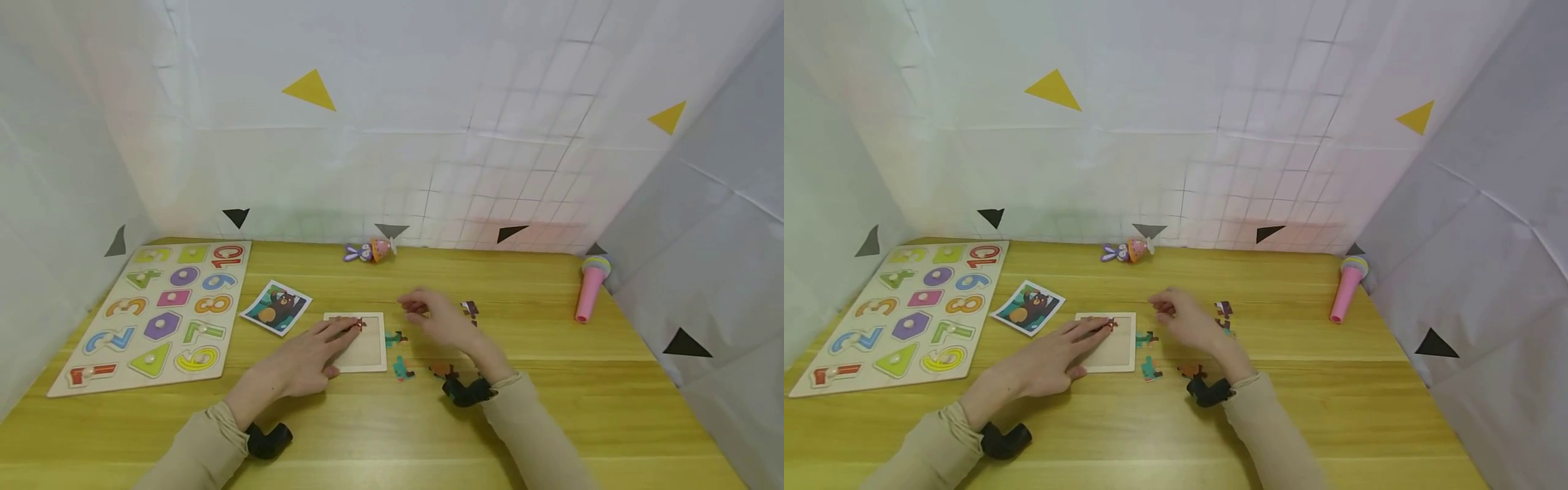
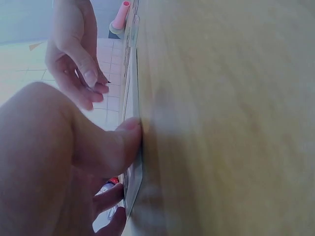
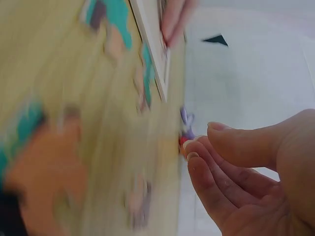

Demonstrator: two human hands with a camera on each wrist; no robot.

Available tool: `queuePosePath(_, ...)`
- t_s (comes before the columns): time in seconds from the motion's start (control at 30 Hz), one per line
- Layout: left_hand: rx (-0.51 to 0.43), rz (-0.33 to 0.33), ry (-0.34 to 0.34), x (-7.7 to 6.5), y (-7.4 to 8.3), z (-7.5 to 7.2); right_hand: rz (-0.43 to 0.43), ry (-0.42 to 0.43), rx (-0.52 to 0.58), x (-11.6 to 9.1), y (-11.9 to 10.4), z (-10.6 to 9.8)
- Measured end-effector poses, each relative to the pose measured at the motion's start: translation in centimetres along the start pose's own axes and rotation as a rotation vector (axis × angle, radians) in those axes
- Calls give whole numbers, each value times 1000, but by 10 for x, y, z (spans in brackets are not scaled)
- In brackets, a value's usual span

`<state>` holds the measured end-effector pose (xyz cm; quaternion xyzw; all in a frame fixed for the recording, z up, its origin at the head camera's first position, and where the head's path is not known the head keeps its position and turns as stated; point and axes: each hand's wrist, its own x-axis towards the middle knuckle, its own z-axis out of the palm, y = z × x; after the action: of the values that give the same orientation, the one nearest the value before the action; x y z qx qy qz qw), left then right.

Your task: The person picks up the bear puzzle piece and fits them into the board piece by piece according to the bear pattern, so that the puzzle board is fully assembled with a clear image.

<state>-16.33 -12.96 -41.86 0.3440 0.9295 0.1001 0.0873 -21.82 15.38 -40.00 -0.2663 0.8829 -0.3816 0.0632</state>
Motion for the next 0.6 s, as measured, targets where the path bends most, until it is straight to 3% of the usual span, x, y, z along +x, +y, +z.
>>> queuePosePath(0.17,9,0,-8,0,1,0,2,88,-39,-9,14,-18)
queuePosePath(0.6,9,-5,-8,0,0,2,76,195,-98,-38,61,-63)
